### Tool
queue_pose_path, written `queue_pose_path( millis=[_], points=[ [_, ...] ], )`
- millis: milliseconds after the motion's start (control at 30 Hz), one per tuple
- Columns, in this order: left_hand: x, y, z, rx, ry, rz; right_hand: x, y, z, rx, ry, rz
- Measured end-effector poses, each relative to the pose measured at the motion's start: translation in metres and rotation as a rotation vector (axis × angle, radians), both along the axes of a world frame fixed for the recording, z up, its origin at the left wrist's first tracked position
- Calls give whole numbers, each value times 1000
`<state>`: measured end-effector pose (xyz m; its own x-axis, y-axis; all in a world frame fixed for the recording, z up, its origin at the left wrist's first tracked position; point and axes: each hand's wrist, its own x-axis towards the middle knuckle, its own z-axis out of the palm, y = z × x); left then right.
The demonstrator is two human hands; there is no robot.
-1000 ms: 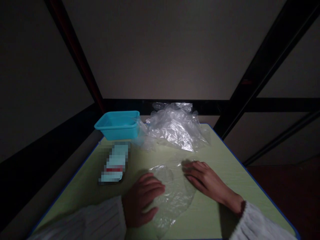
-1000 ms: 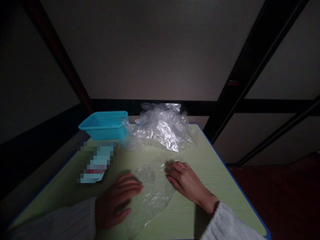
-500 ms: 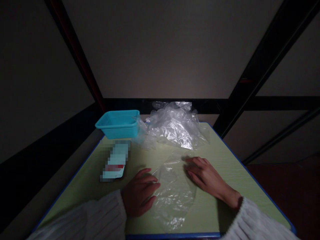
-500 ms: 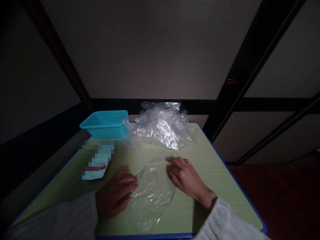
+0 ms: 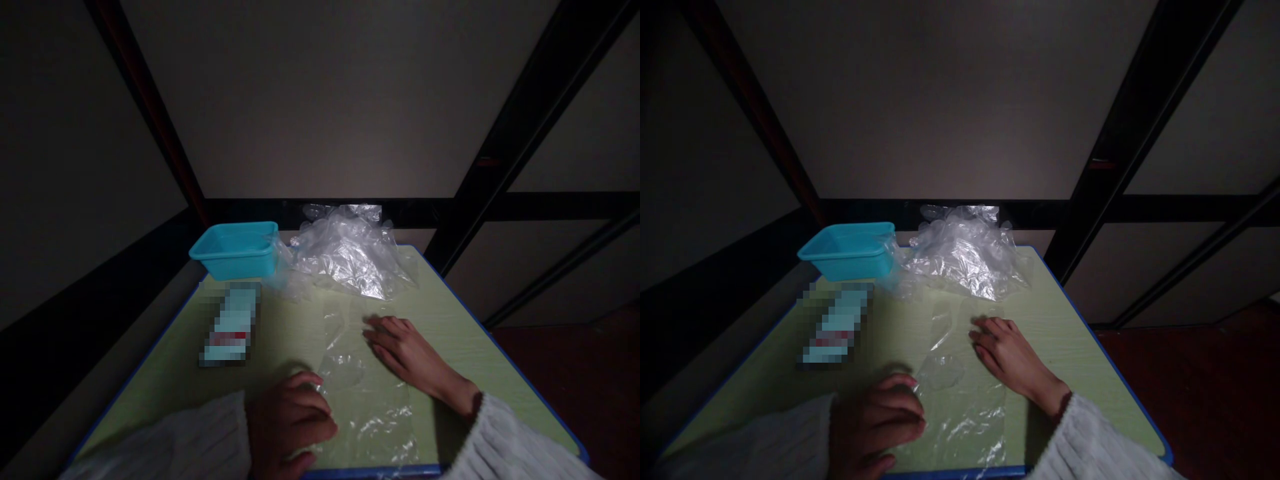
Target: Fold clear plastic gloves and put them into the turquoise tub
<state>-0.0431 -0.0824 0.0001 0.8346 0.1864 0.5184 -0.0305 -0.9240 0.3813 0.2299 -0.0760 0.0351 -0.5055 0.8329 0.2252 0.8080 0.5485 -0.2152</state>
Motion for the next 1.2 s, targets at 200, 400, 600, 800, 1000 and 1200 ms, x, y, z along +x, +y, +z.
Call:
queue_pose_path(
  millis=[200, 400, 600, 800, 1000, 1200],
  points=[
    [-3, 7, 7, 6, 27, 138, 1, 2, -4, -16, 9, 50],
    [-5, 41, 10, 30, 211, 455, 4, 4, -6, 26, 70, -42],
    [-3, 45, 1, 107, 252, 481, 5, 3, -8, 35, 74, -56],
    [-3, 44, 7, 95, 201, 490, 6, 3, -10, 27, 89, -30],
    [-3, 39, 9, 119, 200, 214, 5, 0, -4, 58, 117, 76],
    [0, 41, 5, 158, 188, 138, 4, -2, -3, 20, 82, 187]
  ],
)
